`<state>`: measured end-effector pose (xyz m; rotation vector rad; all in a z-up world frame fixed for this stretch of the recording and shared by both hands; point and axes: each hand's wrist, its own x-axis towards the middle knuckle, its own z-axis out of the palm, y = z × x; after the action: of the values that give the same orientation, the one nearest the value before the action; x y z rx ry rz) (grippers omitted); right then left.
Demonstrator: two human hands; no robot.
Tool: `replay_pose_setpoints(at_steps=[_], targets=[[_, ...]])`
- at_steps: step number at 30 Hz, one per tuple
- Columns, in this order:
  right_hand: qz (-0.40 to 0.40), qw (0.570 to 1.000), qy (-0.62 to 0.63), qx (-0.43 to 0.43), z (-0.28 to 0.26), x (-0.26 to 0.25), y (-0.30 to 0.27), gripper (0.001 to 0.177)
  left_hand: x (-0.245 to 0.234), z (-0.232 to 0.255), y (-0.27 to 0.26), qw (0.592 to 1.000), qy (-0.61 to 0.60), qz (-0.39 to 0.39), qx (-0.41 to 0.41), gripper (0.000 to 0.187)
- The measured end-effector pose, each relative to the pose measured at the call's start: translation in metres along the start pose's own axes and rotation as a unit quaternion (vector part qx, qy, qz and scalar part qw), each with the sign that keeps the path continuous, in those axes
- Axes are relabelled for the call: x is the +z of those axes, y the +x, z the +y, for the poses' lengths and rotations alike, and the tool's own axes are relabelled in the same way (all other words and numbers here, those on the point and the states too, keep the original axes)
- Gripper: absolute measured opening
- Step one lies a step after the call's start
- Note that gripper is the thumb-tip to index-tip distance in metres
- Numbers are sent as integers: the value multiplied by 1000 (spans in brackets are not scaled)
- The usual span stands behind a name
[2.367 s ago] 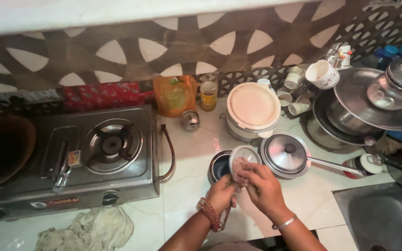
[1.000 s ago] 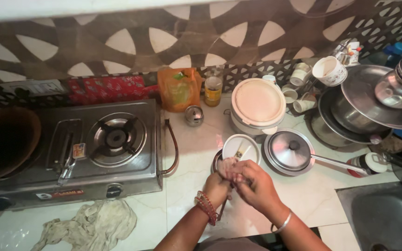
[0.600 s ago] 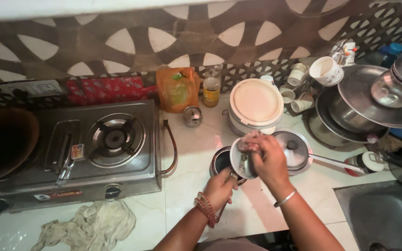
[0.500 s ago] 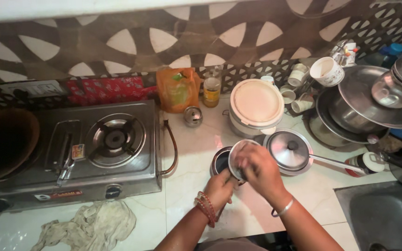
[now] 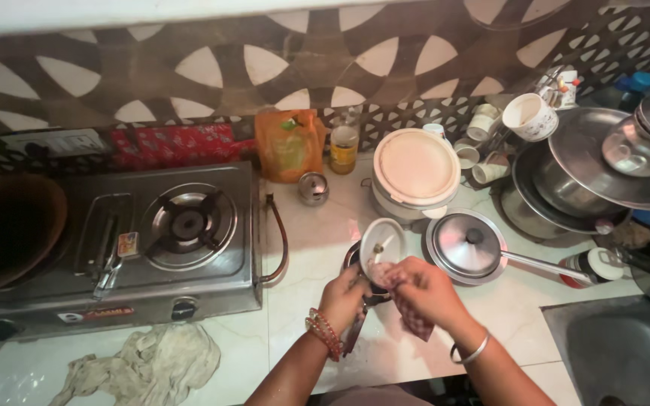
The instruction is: The person wipes the inside and outside of a small saucepan with a checkered cloth, turning the pot to reach different sides. They then wipe a metal lid and a small strainer spoon with the cloth and set the cleaned items on the counter.
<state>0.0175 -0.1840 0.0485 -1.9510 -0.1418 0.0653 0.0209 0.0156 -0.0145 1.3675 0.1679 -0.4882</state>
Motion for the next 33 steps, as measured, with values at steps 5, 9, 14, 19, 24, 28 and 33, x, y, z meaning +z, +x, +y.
replay_pose_setpoints(at_steps=[5,9,14,19,24,28,33], targets=[[169,983,-20,66,13,-31,61,16,-10,-10,3,997,-80,22,5,23],[271,892,-316,-177,-7,-54,127,21,-8,-12,-5,993,-113,42,-6,22],[246,813,-399,-345,-14,-50,141,46,-3,-8,-12,983,-178,33,7,23],[39,979,-170,103,24,5,40,40,5,-7,-12,942,-333,28,22,25],[-127,947,273,114,53,54,-30,39,18,-3,-9,969,-242,-47,24,27],[-63,935,313,152,56,39,-41,25,14,-5,-12,943,174,38,280,28],[16,988,-98,122,35,-5,-46,43,-26,-35,-15,812,363,228,395,59]])
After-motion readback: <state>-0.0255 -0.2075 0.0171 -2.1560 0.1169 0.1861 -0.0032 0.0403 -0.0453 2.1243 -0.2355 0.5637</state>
